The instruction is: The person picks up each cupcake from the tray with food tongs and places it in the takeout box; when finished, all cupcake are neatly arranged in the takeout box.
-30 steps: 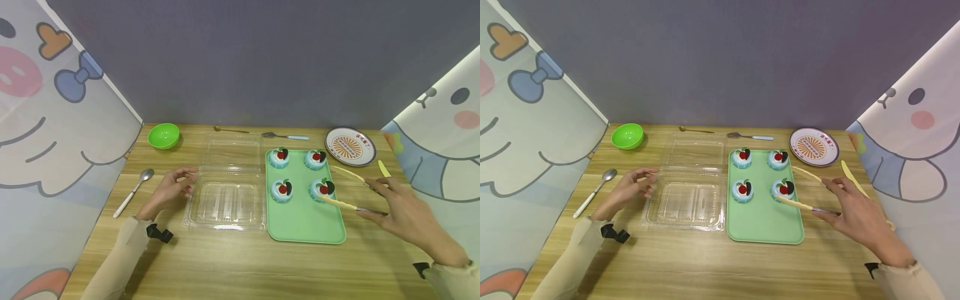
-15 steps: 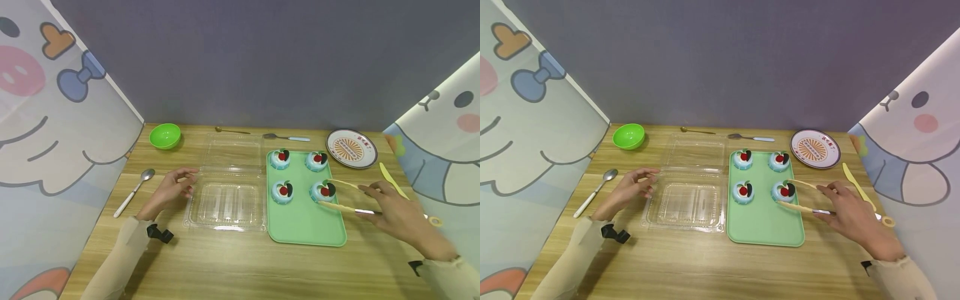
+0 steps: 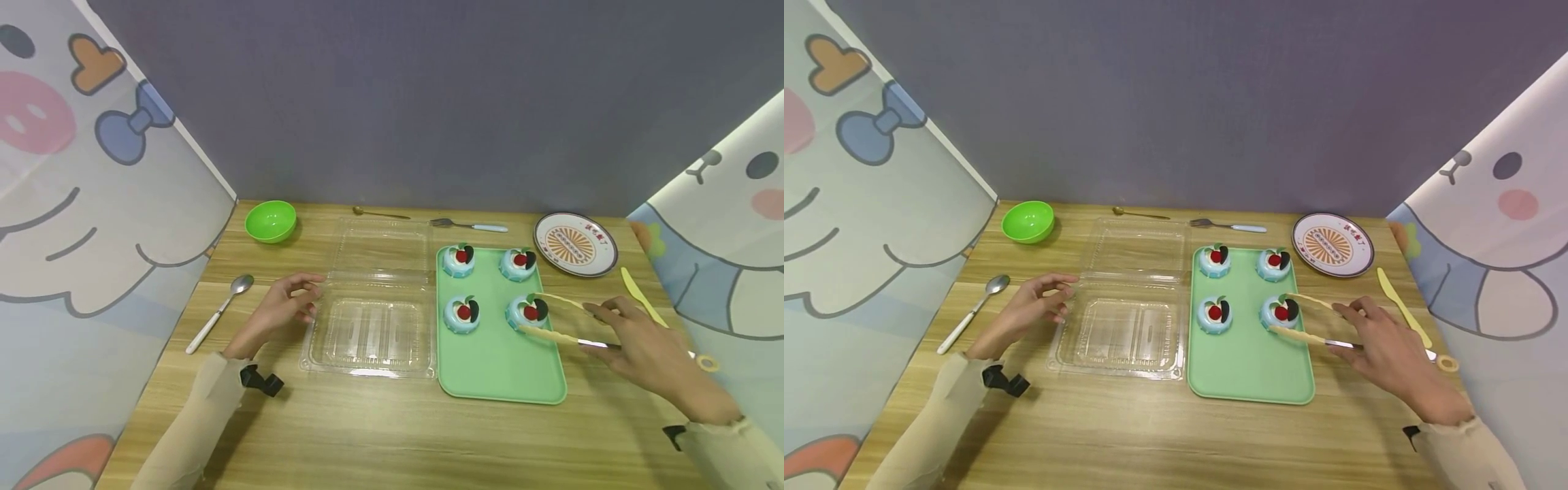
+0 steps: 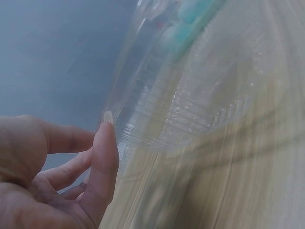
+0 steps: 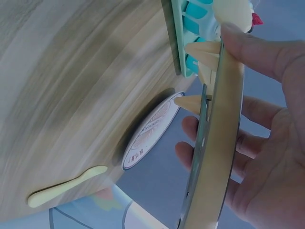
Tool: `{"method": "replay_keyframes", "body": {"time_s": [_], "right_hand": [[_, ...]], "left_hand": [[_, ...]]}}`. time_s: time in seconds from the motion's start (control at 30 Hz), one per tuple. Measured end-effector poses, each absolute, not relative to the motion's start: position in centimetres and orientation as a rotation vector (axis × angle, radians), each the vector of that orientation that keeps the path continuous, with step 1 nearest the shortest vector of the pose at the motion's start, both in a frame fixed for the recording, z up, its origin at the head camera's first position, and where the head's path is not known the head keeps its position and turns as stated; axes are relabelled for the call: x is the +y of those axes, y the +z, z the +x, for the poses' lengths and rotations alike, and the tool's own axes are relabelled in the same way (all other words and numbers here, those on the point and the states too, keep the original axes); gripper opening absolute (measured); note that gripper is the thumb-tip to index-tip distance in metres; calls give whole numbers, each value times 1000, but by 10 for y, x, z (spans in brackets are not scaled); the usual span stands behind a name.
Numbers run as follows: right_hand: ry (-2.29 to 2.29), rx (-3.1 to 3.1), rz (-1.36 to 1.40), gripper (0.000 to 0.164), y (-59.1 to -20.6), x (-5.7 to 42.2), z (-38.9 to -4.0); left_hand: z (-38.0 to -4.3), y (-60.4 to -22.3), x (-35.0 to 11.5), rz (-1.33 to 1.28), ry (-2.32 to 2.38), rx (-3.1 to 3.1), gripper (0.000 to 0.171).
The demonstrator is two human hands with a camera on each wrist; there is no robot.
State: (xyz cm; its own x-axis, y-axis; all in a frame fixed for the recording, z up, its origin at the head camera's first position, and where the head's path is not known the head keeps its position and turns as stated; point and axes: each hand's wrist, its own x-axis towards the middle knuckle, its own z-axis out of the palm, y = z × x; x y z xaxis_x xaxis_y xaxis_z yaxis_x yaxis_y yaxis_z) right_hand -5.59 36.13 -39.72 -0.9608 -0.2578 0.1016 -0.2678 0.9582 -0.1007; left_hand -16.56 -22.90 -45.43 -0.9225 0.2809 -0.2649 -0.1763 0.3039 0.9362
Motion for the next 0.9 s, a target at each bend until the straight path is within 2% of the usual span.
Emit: {"method": "replay_keyframes", "body": {"time_s": [0.9], "right_hand": [[198,-3075,370,68,-402,357,-59]], "left_hand": [[-165,-455,-228,87,1664,2194,37]]}}
